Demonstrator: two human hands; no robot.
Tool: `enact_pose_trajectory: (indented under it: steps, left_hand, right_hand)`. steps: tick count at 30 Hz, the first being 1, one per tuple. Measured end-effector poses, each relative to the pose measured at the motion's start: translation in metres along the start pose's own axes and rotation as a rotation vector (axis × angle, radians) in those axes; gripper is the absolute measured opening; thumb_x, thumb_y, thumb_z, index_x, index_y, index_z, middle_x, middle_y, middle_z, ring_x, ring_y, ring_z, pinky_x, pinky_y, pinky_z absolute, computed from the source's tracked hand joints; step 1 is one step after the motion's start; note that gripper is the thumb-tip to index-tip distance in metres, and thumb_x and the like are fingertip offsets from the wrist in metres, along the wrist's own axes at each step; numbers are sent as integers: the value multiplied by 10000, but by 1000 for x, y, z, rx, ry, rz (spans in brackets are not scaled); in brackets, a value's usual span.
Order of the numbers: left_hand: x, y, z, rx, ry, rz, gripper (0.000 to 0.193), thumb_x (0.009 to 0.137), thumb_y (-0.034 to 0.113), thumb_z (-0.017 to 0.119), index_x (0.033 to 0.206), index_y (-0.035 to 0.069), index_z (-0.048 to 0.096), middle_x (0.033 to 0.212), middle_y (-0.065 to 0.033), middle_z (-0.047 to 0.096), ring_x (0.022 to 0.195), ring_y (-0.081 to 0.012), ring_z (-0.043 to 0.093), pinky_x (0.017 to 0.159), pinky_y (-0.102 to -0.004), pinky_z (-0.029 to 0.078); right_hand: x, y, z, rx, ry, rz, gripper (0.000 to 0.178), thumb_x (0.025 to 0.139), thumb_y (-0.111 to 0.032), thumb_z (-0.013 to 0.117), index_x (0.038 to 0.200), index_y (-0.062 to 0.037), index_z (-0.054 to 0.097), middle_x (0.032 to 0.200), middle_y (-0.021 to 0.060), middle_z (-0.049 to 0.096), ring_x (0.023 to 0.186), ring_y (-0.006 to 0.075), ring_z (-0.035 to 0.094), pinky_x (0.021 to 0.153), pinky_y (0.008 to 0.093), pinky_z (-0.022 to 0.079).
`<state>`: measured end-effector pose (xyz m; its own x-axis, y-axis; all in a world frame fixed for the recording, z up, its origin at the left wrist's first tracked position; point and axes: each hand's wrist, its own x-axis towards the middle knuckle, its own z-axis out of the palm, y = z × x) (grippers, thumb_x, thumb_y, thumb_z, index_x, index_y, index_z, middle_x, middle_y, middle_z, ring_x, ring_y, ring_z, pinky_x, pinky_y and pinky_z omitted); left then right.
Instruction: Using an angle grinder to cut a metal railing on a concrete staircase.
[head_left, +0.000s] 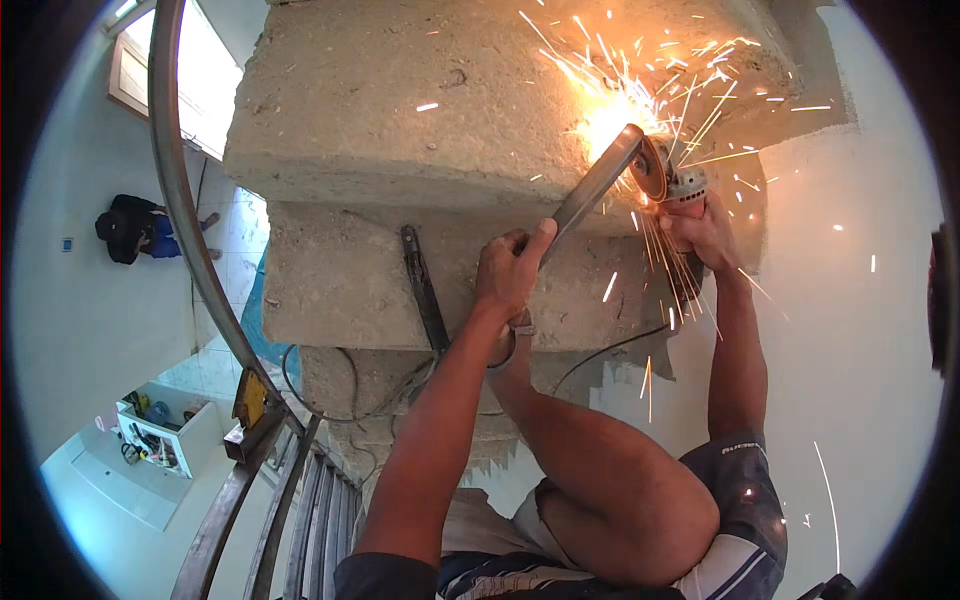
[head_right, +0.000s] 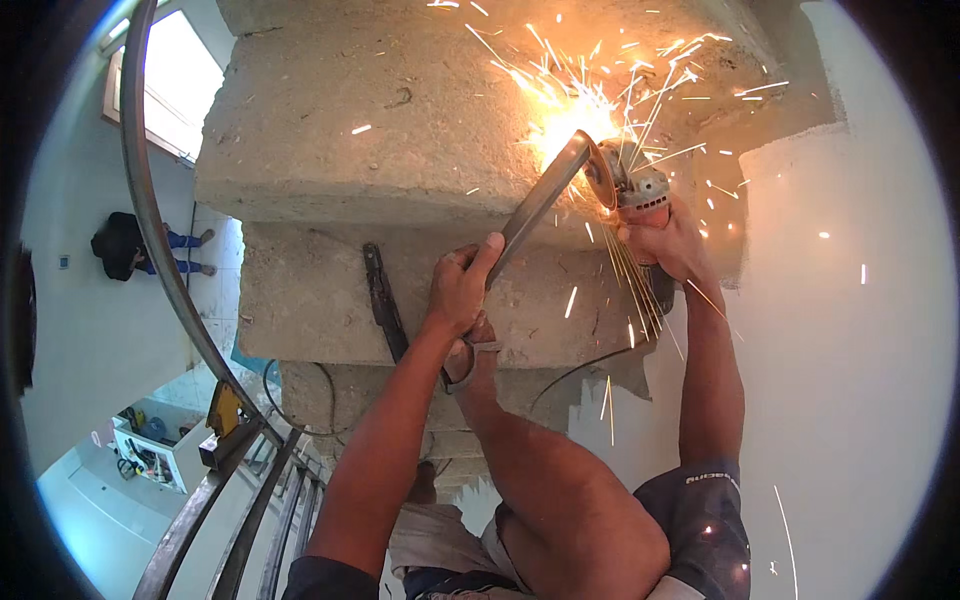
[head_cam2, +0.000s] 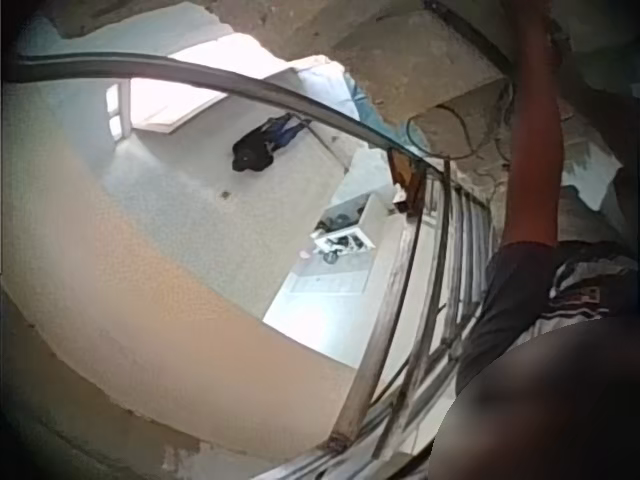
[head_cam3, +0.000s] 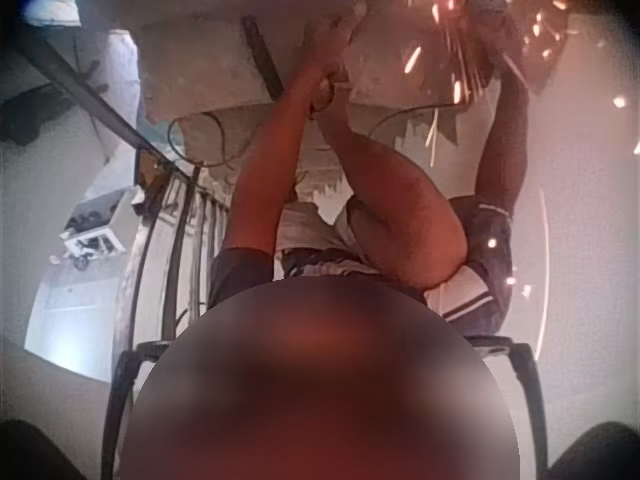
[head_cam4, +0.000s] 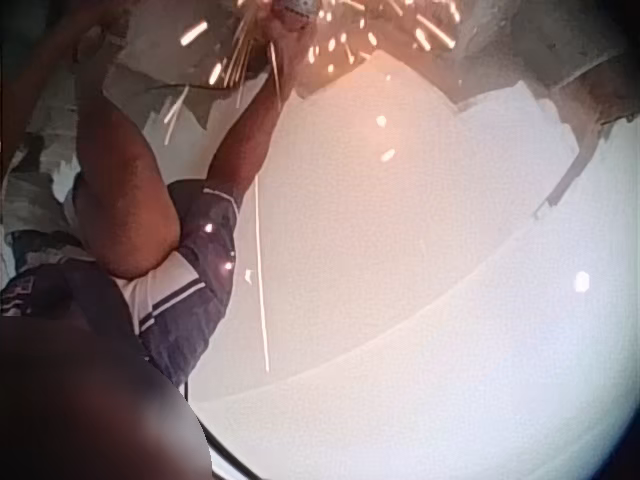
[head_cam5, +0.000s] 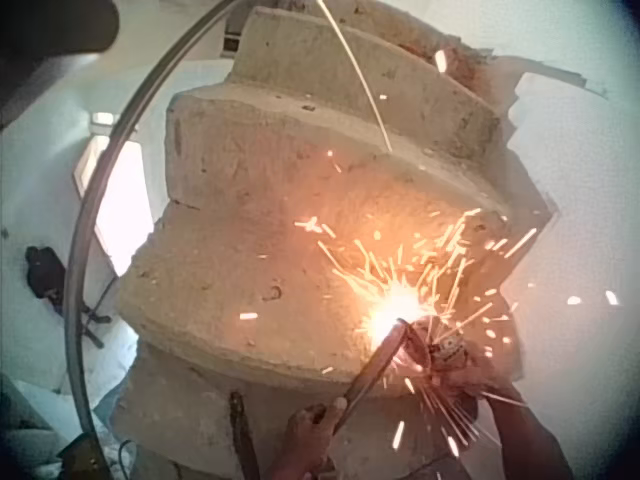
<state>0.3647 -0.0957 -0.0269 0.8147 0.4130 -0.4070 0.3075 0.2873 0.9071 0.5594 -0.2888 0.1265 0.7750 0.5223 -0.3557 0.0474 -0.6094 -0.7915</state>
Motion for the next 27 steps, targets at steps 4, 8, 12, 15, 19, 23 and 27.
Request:
enact_pose_trajectory:
  steps: [4,8,12,15,19,23,27]
  left_hand:
    - [0,-2,0,-21,-12,-7,736,890,669,603,706,-43,634,600,-114,542,625,-197,497,624,-382,435]
    - [0,-2,0,-32,4,4,736,889,671,604,721,-43,646,623,-111,553,647,-197,508,639,-377,444]
    - [0,1,-1,-15,-27,-15,745,889,680,600,741,-49,655,649,-116,578,668,-196,517,655,-372,450]
    - [-1,-1,-2,11,-30,-26,749,889,682,599,760,-53,666,658,-119,591,673,-196,529,658,-373,451]
    - [-3,2,-6,8,-50,-32,765,868,708,603,805,-49,686,688,-109,610,678,-200,546,659,-378,456]
    - [-7,1,-7,27,-59,-25,728,834,686,671,868,-41,694,723,-101,628,676,-203,546,657,-378,465]
    - [-11,2,-2,99,-108,102,625,793,579,787,932,-24,698,737,-72,632,667,-187,553,645,-356,476]
  right_hand:
    - [1,8,7,72,9,-25,290,770,-44,768,1017,-36,616,781,-2,603,613,81,533,496,267,403]
    - [2,4,11,72,34,-69,361,767,-94,824,1063,-32,629,809,-2,622,613,78,535,508,241,424]
    - [3,7,-1,-13,62,-46,425,735,-138,845,1088,-34,633,860,3,637,684,72,564,561,246,456]
    - [2,1,3,-29,10,32,437,725,-156,839,1093,-40,633,896,11,639,744,91,585,631,269,481]
    - [4,3,3,-74,15,10,401,741,-164,799,1080,-41,623,923,9,620,797,117,585,731,289,490]
    - [1,7,6,-38,20,7,378,753,-159,778,1073,-37,617,911,-4,610,787,111,579,727,289,487]
    - [-3,25,-3,8,51,-26,344,756,-163,777,1040,-33,632,907,-9,615,799,111,586,746,292,489]
